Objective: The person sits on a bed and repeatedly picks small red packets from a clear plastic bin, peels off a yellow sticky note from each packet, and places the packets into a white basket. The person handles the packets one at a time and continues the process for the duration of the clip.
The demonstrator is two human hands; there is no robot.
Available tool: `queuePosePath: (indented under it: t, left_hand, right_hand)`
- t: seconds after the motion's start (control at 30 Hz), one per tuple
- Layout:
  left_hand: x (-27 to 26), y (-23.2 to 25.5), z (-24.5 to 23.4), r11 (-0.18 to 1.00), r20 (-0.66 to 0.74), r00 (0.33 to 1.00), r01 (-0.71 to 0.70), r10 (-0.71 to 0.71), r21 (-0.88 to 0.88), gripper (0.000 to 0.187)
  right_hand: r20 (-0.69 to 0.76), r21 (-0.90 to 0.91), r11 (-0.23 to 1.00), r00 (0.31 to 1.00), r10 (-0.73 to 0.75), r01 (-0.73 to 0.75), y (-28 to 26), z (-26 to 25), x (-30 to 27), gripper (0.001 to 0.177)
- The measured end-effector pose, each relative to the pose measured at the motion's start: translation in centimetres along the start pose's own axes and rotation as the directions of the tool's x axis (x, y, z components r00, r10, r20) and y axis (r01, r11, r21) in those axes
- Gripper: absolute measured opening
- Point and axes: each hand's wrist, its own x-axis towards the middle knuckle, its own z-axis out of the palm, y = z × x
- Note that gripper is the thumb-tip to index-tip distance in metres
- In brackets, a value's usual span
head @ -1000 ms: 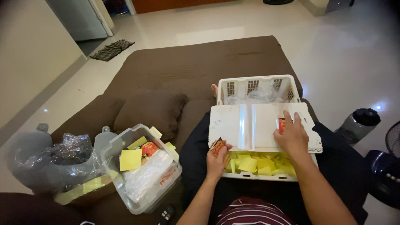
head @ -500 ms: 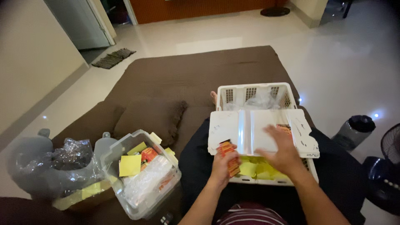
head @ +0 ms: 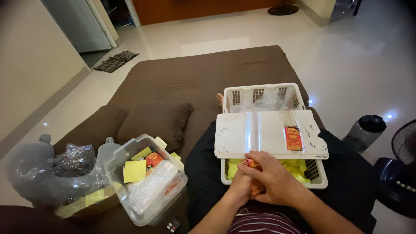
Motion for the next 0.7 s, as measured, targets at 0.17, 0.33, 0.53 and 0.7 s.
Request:
queuePosePath:
  t: [0.17, 0.33, 0.53, 0.7]
  left_hand:
    - [0.02, 0.14, -0.22, 0.987, -0.057, 0.99, 0.119, -0.125, -0.105, 0.041]
    - [-0.01, -0.12, -0.67, 0.993, -0.053, 0.993, 0.105, -0.108, -0.055, 0.038]
    - [-0.2, -0.21, -0.98, 0.993, 0.008, 0.996, 0.094, -0.094, -0.076, 0.041]
    - [-0.39, 0.52, -0.95, 0.995, 0.049, 0.995, 0.093, -0.091, -0.038, 0.045]
  right_hand:
    - [-0.023, -0.015, 1.0, 1.0, -0.009, 0.009, -0.3, 0.13, -0.09, 0.097]
    - [-0.007, -0.021, 0.997, 0.997, 0.075, -0.075, -0.44, 0.45, -0.01, 0.09]
    - [-0.02, 0.041, 0.997, 0.997, 0.072, -0.072, 0.06, 0.56, 0.12, 0.083]
    - [-0.065, -0.03, 0.998, 0.997, 0.051, -0.053, -0.01, 0.63, 0.49, 0.084]
